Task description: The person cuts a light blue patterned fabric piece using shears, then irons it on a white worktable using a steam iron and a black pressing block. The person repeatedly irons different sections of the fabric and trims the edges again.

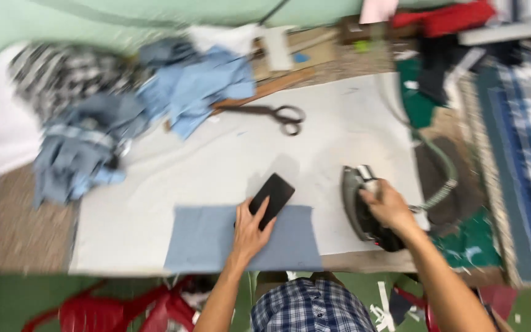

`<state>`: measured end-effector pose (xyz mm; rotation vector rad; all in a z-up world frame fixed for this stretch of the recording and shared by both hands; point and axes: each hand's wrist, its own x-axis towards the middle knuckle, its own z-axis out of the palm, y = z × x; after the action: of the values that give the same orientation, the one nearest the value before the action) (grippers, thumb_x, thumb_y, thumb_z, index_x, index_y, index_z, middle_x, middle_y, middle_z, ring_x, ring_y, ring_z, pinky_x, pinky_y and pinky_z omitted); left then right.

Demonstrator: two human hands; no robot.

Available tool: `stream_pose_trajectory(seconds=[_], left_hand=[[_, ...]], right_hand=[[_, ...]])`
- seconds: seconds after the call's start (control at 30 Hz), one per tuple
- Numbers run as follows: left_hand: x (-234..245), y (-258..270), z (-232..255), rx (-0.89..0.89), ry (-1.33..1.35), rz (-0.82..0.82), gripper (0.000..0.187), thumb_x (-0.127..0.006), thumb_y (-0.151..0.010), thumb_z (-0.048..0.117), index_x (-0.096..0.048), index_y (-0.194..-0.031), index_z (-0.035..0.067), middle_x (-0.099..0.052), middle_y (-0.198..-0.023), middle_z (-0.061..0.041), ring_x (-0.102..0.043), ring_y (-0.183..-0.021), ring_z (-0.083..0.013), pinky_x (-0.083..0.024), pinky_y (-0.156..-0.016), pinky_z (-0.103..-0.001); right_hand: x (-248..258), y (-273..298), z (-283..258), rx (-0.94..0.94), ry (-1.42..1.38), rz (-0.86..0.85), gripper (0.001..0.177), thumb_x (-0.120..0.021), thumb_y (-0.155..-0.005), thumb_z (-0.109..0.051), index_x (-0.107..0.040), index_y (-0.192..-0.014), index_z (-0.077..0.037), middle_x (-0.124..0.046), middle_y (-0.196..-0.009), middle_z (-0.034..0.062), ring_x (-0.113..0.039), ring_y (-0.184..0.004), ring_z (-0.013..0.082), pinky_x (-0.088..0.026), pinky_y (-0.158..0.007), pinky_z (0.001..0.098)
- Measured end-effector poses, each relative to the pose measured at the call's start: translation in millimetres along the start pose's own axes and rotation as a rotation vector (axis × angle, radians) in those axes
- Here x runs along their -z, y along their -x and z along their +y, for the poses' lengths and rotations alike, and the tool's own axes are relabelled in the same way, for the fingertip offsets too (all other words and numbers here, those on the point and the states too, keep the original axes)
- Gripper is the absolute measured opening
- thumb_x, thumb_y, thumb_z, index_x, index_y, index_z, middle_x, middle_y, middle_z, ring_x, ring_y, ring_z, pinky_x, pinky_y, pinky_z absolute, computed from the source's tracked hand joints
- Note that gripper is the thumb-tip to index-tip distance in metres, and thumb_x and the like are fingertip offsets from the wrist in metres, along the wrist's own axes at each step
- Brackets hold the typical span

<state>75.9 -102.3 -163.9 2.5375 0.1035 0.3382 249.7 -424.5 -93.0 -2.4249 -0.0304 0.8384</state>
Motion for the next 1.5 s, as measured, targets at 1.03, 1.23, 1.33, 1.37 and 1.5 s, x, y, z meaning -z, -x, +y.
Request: stream_pose_trajectory(seconds=[1.03,1.23,1.33,1.37,1.5], left_hand=[[211,131,-307,0.549,-0.481,0.535,0.047,-0.071,-0.093,0.041,-0.069,-0.134,0.018,-0.057,-0.13,-0.019,-0.056,-0.108,-0.0332,-0.047,-0.081,-0.043],[214,131,-303,0.56,-0.492,0.546,0.047,-0.068,-0.095,0.043,-0.069,-0.135,0.018,-0.058,-0.126,-0.017,-0.057,-0.104,-0.0315,-0.048,-0.081,-0.042],[213,131,-306,0.542,-0.507,0.545,0.048,-0.069,-0.095,0.044,-0.069,-0.135,0.017,-0.058,-0.126,-0.016,-0.057,-0.103,-0.0316,-0.048,-0.081,-0.042],[213,130,-306,0.536,-0.513,0.544,0.049,-0.069,-0.094,0.045,-0.068,-0.135,0.017,-0.058,-0.125,-0.016,-0.057,-0.103,-0.032,-0.048,-0.082,-0.042],[203,136,-322,0.469,-0.502,0.529,0.055,-0.074,-0.09,0.047,-0.069,-0.135,0.016,-0.057,-0.126,-0.018,-0.056,-0.107,-0.0347,-0.047,-0.084,-0.045]], right_hand=[[-328,53,-415,0.843,1.122,-0.146,0.052,-0.031,-0.106,-0.057,-0.05,-0.106,-0.009,-0.069,-0.088,0.0175,-0.077,-0.076,0.0371,-0.061,-0.073,0.0477],[-338,40,-410,0.882,1.099,-0.083,0.051,-0.033,-0.105,-0.057,-0.05,-0.107,-0.009,-0.07,-0.087,0.0178,-0.077,-0.077,0.0361,-0.061,-0.074,0.0473],[-339,37,-407,0.888,1.068,-0.064,0.051,-0.035,-0.104,-0.057,-0.051,-0.107,-0.008,-0.071,-0.088,0.0181,-0.077,-0.078,0.0349,-0.061,-0.074,0.0468],[-338,35,-405,0.881,1.048,-0.082,0.052,-0.036,-0.103,-0.057,-0.051,-0.108,-0.007,-0.072,-0.089,0.0189,-0.077,-0.079,0.0354,-0.061,-0.075,0.0478],[-330,57,-396,0.753,0.85,-0.037,0.045,-0.034,-0.107,-0.049,-0.053,-0.109,-0.009,-0.072,-0.084,0.0159,-0.077,-0.076,0.0303,-0.063,-0.069,0.0425]])
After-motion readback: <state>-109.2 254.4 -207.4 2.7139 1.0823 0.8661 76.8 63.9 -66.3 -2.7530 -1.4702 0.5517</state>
